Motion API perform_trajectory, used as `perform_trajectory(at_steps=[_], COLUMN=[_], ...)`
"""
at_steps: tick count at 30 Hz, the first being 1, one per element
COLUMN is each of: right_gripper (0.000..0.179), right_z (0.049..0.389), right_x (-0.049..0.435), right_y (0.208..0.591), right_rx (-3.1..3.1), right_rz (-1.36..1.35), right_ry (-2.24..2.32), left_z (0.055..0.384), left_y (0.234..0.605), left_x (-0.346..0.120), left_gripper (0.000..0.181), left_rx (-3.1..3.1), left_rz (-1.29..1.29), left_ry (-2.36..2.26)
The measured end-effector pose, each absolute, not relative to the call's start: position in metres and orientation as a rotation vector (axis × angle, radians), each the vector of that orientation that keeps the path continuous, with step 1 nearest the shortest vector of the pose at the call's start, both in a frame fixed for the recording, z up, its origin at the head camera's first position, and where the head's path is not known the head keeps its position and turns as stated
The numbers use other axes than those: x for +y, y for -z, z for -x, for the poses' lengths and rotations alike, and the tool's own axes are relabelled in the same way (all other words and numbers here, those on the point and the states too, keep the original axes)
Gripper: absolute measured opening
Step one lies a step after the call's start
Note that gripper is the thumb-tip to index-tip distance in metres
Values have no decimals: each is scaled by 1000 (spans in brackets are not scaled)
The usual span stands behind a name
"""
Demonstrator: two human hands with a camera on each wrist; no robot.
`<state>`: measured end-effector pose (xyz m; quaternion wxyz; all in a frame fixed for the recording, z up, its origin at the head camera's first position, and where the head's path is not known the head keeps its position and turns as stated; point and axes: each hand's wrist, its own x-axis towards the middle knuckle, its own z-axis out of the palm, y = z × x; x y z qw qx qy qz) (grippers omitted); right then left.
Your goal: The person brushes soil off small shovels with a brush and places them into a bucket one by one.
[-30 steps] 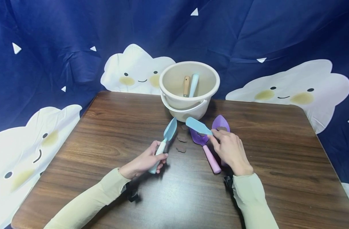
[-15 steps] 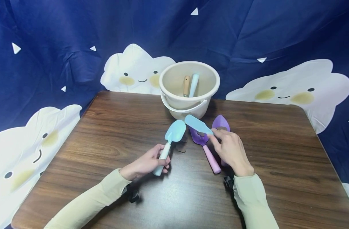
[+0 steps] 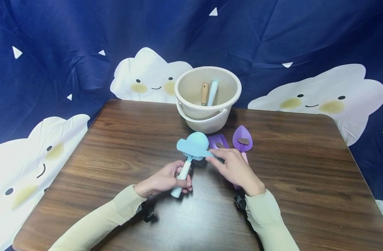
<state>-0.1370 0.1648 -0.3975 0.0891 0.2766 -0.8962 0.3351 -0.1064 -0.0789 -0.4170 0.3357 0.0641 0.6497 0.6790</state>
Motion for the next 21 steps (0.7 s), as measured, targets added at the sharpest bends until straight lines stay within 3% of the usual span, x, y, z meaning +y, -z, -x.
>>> perform_trajectory(at_steps=[9, 16, 21], right_gripper=[28, 29, 32], right_z=[133, 141, 147], right_x=[157, 162, 166], right_y=[399, 403, 405], right_rx=[-2740, -2606, -2610], right_rz=[-822, -893, -768], right_ry=[-849, -845, -805], left_z=[106, 105, 101], left_y=[417, 418, 418], left_x=[-77, -78, -78], left_gripper=[45, 37, 33], left_rx=[1732, 1835, 1902], left_rz=[-170, -215, -244], left_ry=[-1736, -1694, -1642])
